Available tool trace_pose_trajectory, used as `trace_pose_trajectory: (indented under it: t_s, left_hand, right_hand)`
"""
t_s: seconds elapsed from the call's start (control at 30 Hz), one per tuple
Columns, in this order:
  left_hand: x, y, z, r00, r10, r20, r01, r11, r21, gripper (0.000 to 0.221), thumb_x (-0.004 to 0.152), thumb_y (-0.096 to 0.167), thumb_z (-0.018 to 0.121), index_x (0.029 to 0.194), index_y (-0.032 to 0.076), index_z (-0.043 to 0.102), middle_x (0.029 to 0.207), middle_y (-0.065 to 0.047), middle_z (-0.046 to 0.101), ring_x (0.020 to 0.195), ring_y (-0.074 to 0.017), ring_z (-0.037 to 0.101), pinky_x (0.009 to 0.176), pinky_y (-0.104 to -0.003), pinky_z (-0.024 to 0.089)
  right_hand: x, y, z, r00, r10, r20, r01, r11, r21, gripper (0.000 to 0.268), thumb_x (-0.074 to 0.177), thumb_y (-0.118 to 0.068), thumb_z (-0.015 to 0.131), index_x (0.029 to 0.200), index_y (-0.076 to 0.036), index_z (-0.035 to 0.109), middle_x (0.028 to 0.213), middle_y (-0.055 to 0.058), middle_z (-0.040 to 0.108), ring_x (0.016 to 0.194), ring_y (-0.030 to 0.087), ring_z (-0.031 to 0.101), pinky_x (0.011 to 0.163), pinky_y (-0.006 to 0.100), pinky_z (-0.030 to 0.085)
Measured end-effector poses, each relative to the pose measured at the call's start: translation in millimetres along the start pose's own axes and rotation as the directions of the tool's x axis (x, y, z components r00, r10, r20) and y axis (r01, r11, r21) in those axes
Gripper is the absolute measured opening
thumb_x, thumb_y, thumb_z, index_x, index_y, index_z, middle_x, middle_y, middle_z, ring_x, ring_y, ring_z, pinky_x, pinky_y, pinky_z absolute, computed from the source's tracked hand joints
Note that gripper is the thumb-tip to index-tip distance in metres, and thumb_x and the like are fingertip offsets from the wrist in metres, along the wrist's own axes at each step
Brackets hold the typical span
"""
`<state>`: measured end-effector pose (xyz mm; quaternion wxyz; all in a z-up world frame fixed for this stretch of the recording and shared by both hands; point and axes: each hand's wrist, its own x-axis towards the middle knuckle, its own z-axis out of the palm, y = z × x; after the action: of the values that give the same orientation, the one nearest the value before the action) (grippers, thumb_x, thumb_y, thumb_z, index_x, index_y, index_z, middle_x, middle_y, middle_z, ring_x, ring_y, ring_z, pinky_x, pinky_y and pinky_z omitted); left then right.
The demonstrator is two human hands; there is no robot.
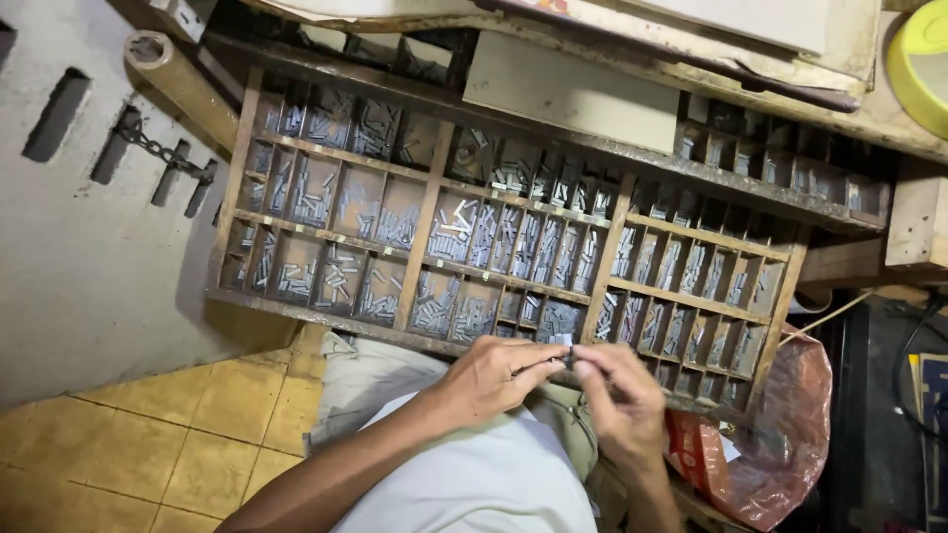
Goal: Sorting and organizing individual metal type characters into their respective compartments in a wooden type case tray.
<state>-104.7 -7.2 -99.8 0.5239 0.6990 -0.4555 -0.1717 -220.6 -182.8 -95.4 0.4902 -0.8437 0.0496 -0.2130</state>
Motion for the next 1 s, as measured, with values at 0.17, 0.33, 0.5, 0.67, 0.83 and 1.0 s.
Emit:
trace_pose_trajectory:
  t_s: [0.17,0.33,0.5,0.67,0.83,1.0]
  left_hand:
    - [2.5,5.1,-6.0,0.995,0.083,-0.054,-0.083,0.997,0.001,0.031,0.1,0.01,0.059,0.126,-0.005,0.066,0.117,-0.024,0.073,0.096,-0.0342,0.077,0.087,-0.039,0.065]
    - [3.9,12.1,-11.9,0.995,0.092,-0.047,-0.091,0.996,0.014,0.024,0.099,0.006,0.057,0.117,-0.004,0.071,0.094,-0.017,0.078,0.067,-0.0262,0.073,0.063,-0.038,0.062]
    - [0.4,2.7,-5.6,1.0,0.02,0.011,-0.02,1.0,0.012,0.022,0.102,0.01,0.056,0.109,-0.001,0.073,0.077,-0.012,0.074,0.053,-0.0199,0.063,0.049,-0.034,0.054]
    - [-2.4,-4.1,-0.3,0.999,-0.007,0.041,0.005,0.999,0.039,0.02,0.103,0.009,0.055,0.102,-0.002,0.072,0.07,-0.011,0.07,0.045,-0.0161,0.058,0.04,-0.029,0.052]
    - [-1.5,-3.7,-2.6,0.999,0.05,0.009,-0.051,0.997,0.062,0.015,0.1,0.005,0.06,0.099,-0.002,0.073,0.07,-0.011,0.071,0.049,-0.0187,0.062,0.049,-0.034,0.056]
    - [-2.6,-7.9,-5.6,0.998,0.013,0.066,-0.019,0.995,0.095,0.02,0.099,0.015,0.061,0.112,0.007,0.073,0.089,-0.013,0.077,0.07,-0.0295,0.073,0.063,-0.042,0.05]
  right_hand:
    - [2.9,-19.2,12.3,0.999,-0.033,-0.02,0.033,0.999,0.019,0.027,0.091,-0.011,0.072,0.117,-0.003,0.072,0.105,0.011,0.075,0.095,0.019,0.069,0.087,0.029,0.059]
    - [0.9,-11.7,16.9,1.0,0.011,-0.016,-0.009,0.996,0.087,0.026,0.09,-0.01,0.074,0.115,-0.005,0.072,0.103,0.009,0.073,0.092,0.016,0.068,0.081,0.025,0.059]
    - [0.5,-13.8,17.4,0.998,0.068,-0.003,-0.067,0.994,0.082,0.024,0.09,-0.01,0.073,0.114,-0.005,0.073,0.102,0.009,0.073,0.092,0.017,0.067,0.082,0.026,0.058]
    - [-0.2,-13.2,17.7,0.998,0.068,0.001,-0.068,0.993,0.092,0.024,0.09,-0.01,0.073,0.114,-0.005,0.073,0.102,0.009,0.072,0.092,0.017,0.067,0.081,0.025,0.058]
    - [-1.8,-7.8,19.2,1.0,0.028,0.005,-0.029,0.995,0.091,0.024,0.091,-0.009,0.073,0.114,-0.004,0.072,0.102,0.009,0.071,0.094,0.017,0.066,0.083,0.026,0.058]
    - [-3.2,-16.8,25.0,0.992,0.121,-0.03,-0.119,0.991,0.06,0.006,0.093,-0.01,0.069,0.094,-0.006,0.073,0.093,0.006,0.067,0.088,0.017,0.064,0.083,0.028,0.051]
